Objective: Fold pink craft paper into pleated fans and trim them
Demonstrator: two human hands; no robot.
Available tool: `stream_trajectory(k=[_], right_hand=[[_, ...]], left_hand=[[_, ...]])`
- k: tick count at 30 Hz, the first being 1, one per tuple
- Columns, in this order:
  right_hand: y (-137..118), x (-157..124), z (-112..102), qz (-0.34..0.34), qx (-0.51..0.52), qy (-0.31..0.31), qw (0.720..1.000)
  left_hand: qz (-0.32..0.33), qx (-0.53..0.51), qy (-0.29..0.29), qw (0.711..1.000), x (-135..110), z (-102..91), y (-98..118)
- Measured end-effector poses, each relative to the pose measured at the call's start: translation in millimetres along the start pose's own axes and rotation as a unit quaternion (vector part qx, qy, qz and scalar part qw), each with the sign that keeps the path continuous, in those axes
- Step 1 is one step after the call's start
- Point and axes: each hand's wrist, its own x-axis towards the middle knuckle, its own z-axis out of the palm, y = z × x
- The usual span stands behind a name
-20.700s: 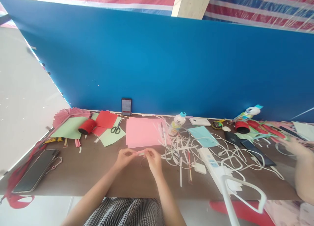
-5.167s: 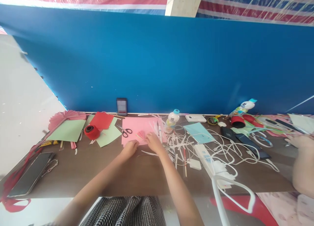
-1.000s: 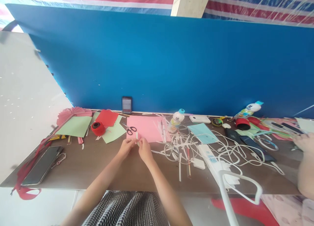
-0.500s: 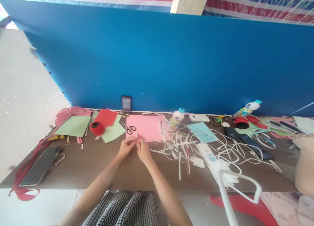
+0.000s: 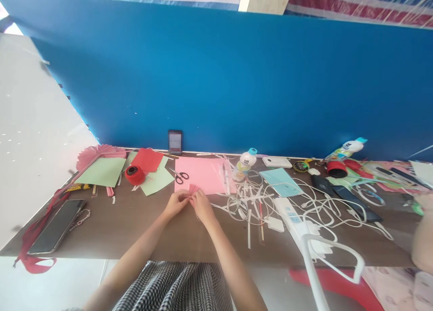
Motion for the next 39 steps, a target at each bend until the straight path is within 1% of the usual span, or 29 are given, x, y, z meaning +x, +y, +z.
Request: stream_trajectory(k=[5,11,13,16,19,22,24,27,28,35,39], right_hand=[[1.3,6.8,-4.9,0.049,-0.013,-0.027,0.998],[-4.3,13.8,-2.0,0.089,0.029,-0.020,0.995],[-6.8,14.3,0.2,0.095,0.035,-0.013,0.995],[-8.3,14.8,3.1,0.092,0.049,0.011,0.994],[-4.7,16.5,3.2,0.078,0.063,0.035,0.994],[2.6,18.1,-0.8,0.061,0.072,0.052,0.994],[6.8,18.0,-4.6,0.028,0.074,0.028,0.996],[8.9,16.2,-9.3,-0.031,0.060,-0.033,0.997],[8.6,15.6,-10.3,-0.046,0.048,-0.045,0.997],[8.2,17.8,-12.9,-0.132,-0.069,-0.079,0.986],[10.8,20.9,-13.2,-0.151,-0.103,-0.101,0.978]], left_hand=[[-0.004,0.020,-0.001,1.000,-0.4,-0.6,4.6],[0.009,0.054,-0.014,0.998,-0.2,-1.6,8.7],[0.015,0.075,-0.017,0.997,-0.4,-1.6,10.6],[0.002,0.094,-0.012,0.995,-0.2,-1.4,12.0],[-0.006,0.091,-0.003,0.996,0.4,-1.1,11.0],[0.002,0.079,-0.005,0.997,0.3,-1.0,9.2],[0.003,0.080,-0.007,0.997,0.0,-1.2,8.8],[0.003,0.083,-0.010,0.996,-0.5,-1.8,10.2],[0.005,0.084,-0.012,0.996,-0.6,-2.1,11.0],[0.012,0.087,-0.013,0.996,-0.2,-4.0,12.2],[0.011,0.088,-0.022,0.996,-0.3,-4.5,11.7]])
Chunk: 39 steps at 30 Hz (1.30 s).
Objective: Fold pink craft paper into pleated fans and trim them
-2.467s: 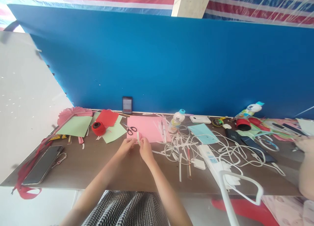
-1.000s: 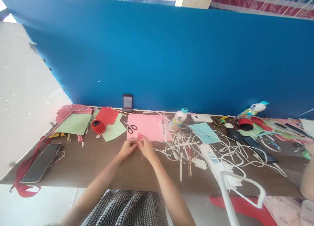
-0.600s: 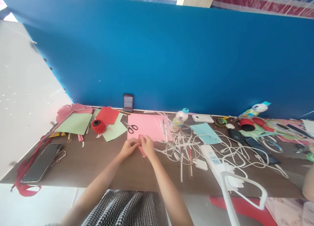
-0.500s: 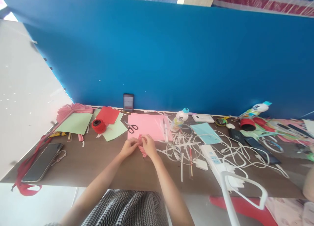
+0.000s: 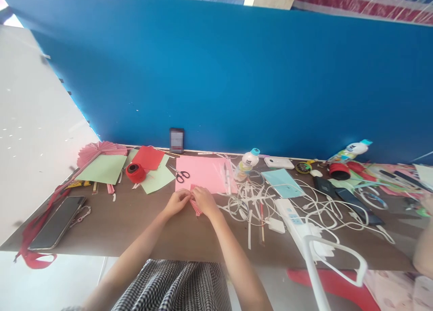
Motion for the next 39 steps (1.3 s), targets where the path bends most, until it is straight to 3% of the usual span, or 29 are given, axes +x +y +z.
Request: stream_trajectory(k=[10,14,23,30,39], right_hand=[[1.0,2.8,0.3,-0.026,-0.066,-0.020,0.997],[-1.1,1.9,0.9,-0.003,-0.076,-0.018,0.997],[-4.0,-7.6,1.1,0.109,-0.001,-0.008,0.994],[-9.2,-10.7,0.7,0.128,0.054,0.011,0.990],[-18.7,-9.6,2.4,0.128,0.095,-0.007,0.987]], left_hand=[[-0.003,-0.001,-0.008,1.000,0.2,-1.4,-0.2],[-0.018,-0.004,0.002,1.000,0.5,-0.4,-2.2],[-0.037,-0.017,0.041,0.998,-0.4,4.4,-9.1],[-0.029,0.011,0.078,0.996,-0.4,4.6,-9.0],[-0.087,-0.044,0.083,0.992,-0.7,4.5,-9.6]])
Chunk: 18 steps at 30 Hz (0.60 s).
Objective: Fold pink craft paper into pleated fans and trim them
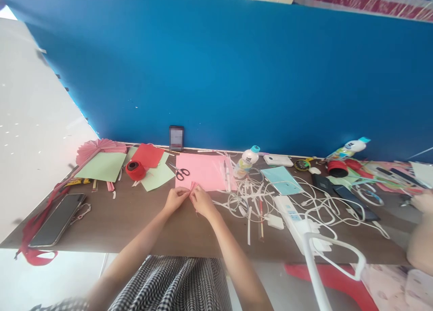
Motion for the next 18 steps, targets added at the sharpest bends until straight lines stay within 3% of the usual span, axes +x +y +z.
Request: stream_trajectory(k=[6,12,18], right_hand=[[0.3,-2.5,-2.8,-0.009,0.049,-0.010,0.999],[11.0,4.0,-5.2,0.042,0.142,0.002,0.989],[12.1,9.9,0.8,0.074,0.166,0.005,0.983]], left_hand=[[-0.021,-0.021,-0.007,1.000,1.0,-0.8,-1.2],[-0.005,-0.053,-0.039,0.998,0.2,-1.1,3.9],[-0.011,-0.043,-0.027,0.999,1.2,-1.3,0.6]])
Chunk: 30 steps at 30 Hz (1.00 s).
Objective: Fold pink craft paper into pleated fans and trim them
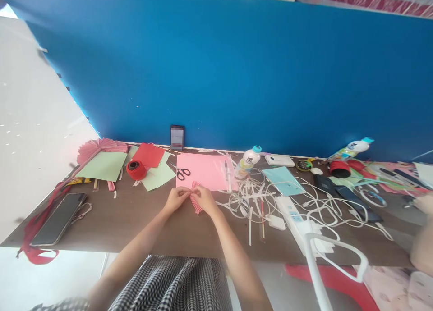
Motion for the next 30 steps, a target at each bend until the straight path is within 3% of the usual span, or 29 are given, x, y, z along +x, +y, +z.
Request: stream_trajectory(k=[4,12,30], right_hand=[[-1.6,1.2,1.7,0.002,-0.009,0.002,1.000],[-5.4,2.8,3.0,-0.047,-0.051,0.019,0.997],[-2.5,2.0,12.2,-0.090,-0.045,0.030,0.994]], left_hand=[[0.016,0.013,-0.001,1.000,0.4,0.1,-3.8],[0.114,0.123,0.021,0.986,-1.0,-0.6,-4.2],[0.118,0.138,0.012,0.983,-1.3,-4.7,-1.3]])
